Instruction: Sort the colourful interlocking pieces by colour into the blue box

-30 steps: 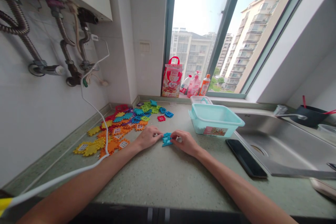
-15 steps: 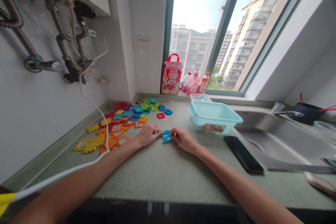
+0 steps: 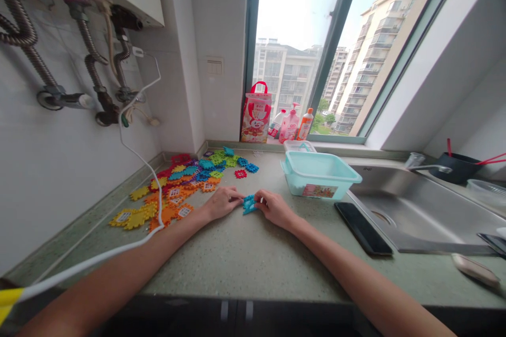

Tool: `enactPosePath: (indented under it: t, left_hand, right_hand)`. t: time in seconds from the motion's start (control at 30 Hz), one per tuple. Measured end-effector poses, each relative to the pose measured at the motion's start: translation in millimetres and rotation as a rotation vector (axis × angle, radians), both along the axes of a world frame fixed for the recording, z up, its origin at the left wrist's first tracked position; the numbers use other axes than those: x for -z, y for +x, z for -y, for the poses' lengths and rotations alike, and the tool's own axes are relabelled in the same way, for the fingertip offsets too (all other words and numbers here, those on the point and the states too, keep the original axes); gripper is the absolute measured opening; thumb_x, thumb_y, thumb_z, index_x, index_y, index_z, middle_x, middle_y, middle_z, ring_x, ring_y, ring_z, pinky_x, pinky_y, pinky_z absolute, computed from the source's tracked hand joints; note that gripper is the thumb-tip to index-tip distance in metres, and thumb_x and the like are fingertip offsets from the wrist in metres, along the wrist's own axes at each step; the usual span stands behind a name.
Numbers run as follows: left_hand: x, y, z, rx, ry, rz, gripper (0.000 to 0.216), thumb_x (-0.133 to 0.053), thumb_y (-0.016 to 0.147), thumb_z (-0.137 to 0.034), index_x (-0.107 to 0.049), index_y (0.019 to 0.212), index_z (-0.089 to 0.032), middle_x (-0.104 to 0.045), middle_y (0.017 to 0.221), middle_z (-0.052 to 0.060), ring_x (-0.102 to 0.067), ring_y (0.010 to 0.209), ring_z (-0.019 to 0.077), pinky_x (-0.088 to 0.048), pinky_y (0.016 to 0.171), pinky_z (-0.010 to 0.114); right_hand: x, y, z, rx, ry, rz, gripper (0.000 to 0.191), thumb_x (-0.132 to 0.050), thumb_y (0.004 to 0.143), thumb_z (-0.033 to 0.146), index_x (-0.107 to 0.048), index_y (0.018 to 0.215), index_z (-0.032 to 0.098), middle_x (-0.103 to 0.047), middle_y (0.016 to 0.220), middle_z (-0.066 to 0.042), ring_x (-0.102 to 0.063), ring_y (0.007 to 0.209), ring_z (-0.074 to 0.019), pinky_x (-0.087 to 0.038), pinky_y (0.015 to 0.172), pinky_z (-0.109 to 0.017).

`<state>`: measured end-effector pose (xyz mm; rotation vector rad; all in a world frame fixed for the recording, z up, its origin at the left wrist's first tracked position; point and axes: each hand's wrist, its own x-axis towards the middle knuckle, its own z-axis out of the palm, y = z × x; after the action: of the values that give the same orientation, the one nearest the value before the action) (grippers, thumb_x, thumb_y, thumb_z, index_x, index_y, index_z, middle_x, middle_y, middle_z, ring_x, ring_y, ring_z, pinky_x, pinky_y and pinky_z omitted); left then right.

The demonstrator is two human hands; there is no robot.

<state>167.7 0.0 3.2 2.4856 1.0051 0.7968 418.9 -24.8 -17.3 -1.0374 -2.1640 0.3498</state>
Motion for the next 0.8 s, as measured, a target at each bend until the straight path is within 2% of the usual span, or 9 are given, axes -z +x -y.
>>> enactPosePath:
  t: [0.23, 0.8]
  left_hand:
    - [-3.5, 0.9, 3.3, 0.000, 0.023, -0.012, 0.026, -0.069, 0.093, -0.019, -0.083, 0.113, -0.028, -0.063, 0.078, 0.001, -0.058, 0.070, 0.0128, -0.043, 0.069, 0.023]
    - [-5.9, 0.5, 3.4, -0.015, 0.047, -0.068, 0.024, -0.067, 0.094, -0.025, -0.084, 0.110, -0.029, -0.066, 0.079, 0.002, -0.058, 0.067, 0.0128, -0.042, 0.065, 0.024]
  right_hand:
    - [0.6, -0.9, -4.4, 0.012, -0.056, -0.038, 0.010, -0.068, 0.088, 0.014, -0.067, 0.094, 0.021, -0.072, 0.086, -0.001, -0.060, 0.070, -0.0140, -0.046, 0.067, -0.024]
    - [1.8, -0.1, -3.7, 0.003, -0.081, -0.068, 0.008, -0.065, 0.087, 0.016, -0.066, 0.093, 0.021, -0.071, 0.084, -0.001, -0.057, 0.067, -0.0140, -0.043, 0.064, -0.025]
